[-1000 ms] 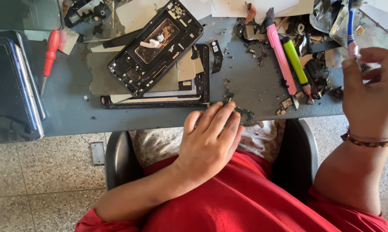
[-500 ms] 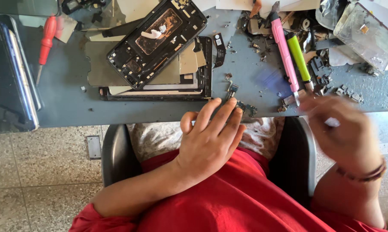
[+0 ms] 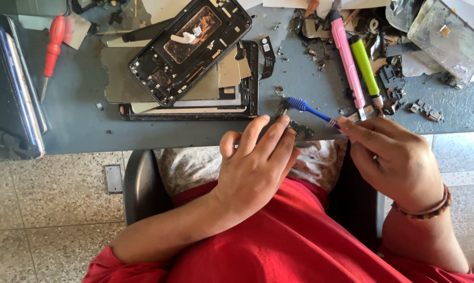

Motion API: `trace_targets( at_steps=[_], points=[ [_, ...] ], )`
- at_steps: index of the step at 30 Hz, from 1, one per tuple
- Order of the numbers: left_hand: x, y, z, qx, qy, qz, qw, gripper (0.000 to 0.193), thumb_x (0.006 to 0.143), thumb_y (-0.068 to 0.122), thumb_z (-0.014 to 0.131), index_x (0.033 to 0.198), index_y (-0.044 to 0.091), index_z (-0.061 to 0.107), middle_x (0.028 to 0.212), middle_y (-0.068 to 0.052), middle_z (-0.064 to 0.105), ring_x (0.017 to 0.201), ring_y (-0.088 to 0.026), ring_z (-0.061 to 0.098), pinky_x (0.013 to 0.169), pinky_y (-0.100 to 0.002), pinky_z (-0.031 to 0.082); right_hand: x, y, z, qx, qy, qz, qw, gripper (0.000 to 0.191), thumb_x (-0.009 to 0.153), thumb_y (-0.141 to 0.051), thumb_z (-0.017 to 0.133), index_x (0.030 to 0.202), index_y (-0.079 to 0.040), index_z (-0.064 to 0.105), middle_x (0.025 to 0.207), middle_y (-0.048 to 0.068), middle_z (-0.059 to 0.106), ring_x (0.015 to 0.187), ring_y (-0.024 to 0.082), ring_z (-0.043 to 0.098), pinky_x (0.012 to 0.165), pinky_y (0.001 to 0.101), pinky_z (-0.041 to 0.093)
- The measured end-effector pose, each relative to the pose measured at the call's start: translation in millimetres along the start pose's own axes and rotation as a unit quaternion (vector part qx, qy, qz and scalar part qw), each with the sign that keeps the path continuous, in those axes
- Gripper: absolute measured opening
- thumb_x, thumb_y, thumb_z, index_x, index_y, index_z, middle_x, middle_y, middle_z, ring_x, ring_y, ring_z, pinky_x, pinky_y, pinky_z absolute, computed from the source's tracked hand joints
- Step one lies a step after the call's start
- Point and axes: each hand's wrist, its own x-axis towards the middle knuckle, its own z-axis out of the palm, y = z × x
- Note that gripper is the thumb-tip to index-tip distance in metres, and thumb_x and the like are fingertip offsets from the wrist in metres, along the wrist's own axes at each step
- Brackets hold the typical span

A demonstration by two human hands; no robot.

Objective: The person repairs a disassembled smartphone at a cluttered workbench. They use a pink utility knife and tweezers to pry and lift small components from the phone board, then use a green-handled screwdriver to unscrew parts, reposition the phone chassis, and continue working on the internal board.

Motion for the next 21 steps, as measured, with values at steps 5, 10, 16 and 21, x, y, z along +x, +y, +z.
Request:
trace_targets(
  at_steps=[5,10,16,21],
  points=[
    [1,0,-1,0.009,-0.002,0.003,1.0,0.033,0.103,0.039,0.075,0.117,0.01,0.072,0.137,-0.004,0.066,0.131,-0.024,0.052,0.103,-0.043,0.029,3,-5,-1,0.013,-0.006,-0.015,1.0,0.035,0.09,0.003,0.068,0.123,-0.005,0.074,0.097,0.012,0.072,0.078,0.025,0.071,0.07,0.0338,0.057],
    [4,-6,-1,-0.006,-0.018,0.016,1.0,0.034,0.105,0.045,0.073,0.109,0.011,0.07,0.138,-0.005,0.066,0.133,-0.025,0.051,0.104,-0.044,0.028,5,-6,-2,0.013,0.083,-0.003,0.996,0.033,0.089,0.004,0.071,0.122,0.001,0.07,0.101,0.016,0.072,0.084,0.023,0.071,0.071,0.0334,0.056],
    [8,-23,2,-0.031,-0.041,0.061,0.997,0.032,0.104,0.044,0.071,0.108,0.012,0.07,0.14,-0.007,0.065,0.141,-0.025,0.05,0.108,-0.047,0.03,4,-1,0,0.034,0.093,0.06,0.993,0.03,0.093,-0.004,0.081,0.121,0.0,0.073,0.098,0.012,0.073,0.082,0.016,0.07,0.067,0.0298,0.054],
    [7,-32,4,-0.009,-0.031,0.07,0.997,0.032,0.106,0.035,0.071,0.127,0.011,0.071,0.143,-0.002,0.064,0.14,-0.022,0.052,0.11,-0.046,0.032,-5,-8,15,0.047,0.041,0.039,0.997,0.029,0.09,-0.004,0.079,0.119,-0.002,0.075,0.094,0.012,0.074,0.075,0.018,0.072,0.067,0.0301,0.055]
  ],
)
